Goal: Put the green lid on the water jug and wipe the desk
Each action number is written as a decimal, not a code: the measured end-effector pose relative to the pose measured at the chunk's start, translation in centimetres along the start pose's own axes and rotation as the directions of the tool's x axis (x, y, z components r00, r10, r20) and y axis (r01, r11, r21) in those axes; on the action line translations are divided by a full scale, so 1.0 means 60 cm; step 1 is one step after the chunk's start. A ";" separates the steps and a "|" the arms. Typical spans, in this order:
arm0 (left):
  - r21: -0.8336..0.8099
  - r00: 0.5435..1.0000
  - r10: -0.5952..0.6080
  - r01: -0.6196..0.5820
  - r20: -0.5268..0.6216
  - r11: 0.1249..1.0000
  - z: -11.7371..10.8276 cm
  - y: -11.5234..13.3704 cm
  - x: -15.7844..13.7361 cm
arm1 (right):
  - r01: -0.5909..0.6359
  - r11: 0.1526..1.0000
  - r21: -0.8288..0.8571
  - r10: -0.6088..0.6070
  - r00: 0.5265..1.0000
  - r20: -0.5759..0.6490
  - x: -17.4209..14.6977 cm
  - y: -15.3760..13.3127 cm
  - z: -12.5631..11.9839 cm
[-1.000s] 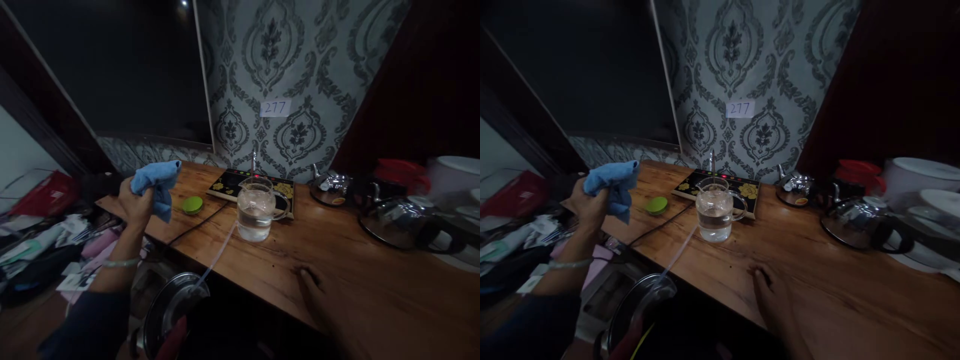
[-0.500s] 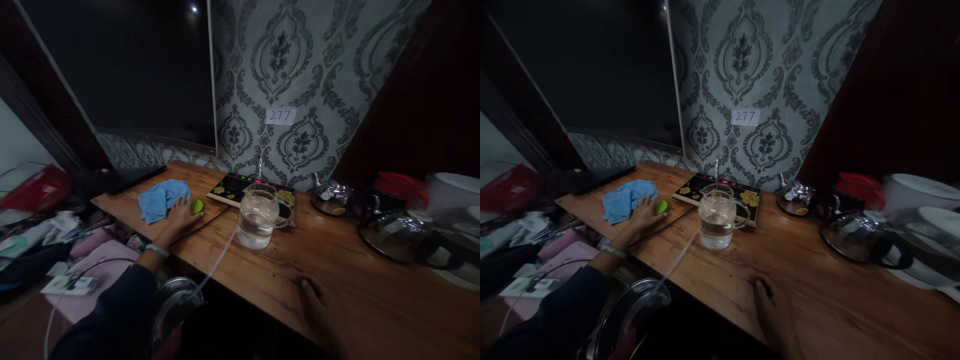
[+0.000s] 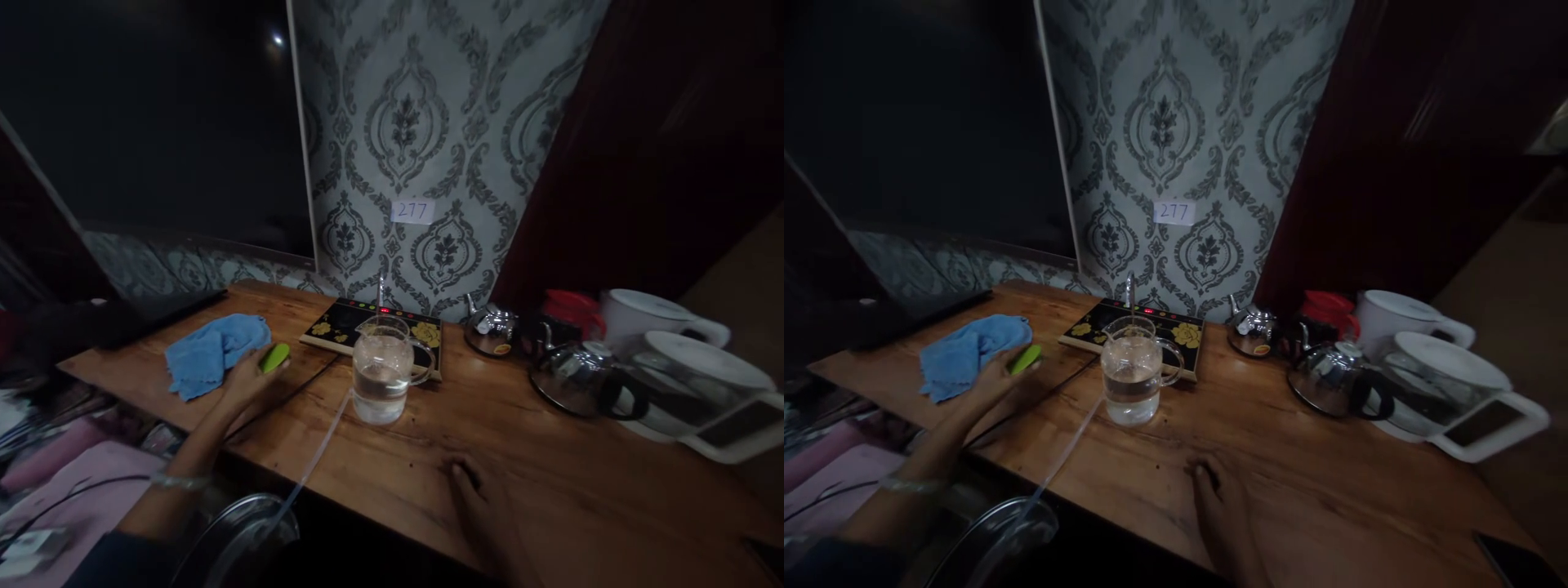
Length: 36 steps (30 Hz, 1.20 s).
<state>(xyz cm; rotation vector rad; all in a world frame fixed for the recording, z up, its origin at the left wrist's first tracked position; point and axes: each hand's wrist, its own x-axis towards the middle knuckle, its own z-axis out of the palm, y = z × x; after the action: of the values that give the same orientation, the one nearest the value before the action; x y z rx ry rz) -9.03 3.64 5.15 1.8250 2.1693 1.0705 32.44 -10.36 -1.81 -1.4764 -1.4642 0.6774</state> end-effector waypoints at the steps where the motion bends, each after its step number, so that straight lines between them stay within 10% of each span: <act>1: -0.165 1.000 -0.019 0.021 0.015 0.986 -0.006 0.013 -0.015 | -0.037 0.997 0.068 0.038 0.999 -0.015 0.001 0.000 0.003; 7: -0.814 0.966 -0.062 0.244 0.250 0.528 -0.023 0.112 -0.115 | -0.029 0.833 0.552 0.125 0.983 -0.138 0.058 -0.031 0.019; 11: -0.941 0.957 0.003 0.283 0.288 0.189 -0.016 0.165 -0.131 | 0.126 0.809 0.574 -0.003 0.978 -0.210 0.132 -0.070 0.030; 15: -0.969 0.969 -0.010 0.247 0.247 0.027 -0.007 0.202 -0.121 | 0.163 0.779 0.606 -0.034 0.975 -0.219 0.182 -0.095 0.054; 27: -0.950 0.960 0.116 0.271 0.255 -0.154 0.029 0.241 -0.092 | 0.121 0.741 0.660 -0.055 0.991 -0.120 0.239 -0.100 0.088; 36: -0.979 0.978 0.101 0.190 0.183 -0.070 0.043 0.250 -0.107 | 0.199 0.788 0.582 -0.105 0.976 -0.193 0.220 -0.123 0.079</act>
<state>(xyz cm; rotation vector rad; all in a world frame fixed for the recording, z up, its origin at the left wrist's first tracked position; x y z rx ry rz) 6.31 -0.58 9.56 0.8875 0.5633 1.6464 26.78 2.51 5.50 -0.8792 -1.0908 0.8159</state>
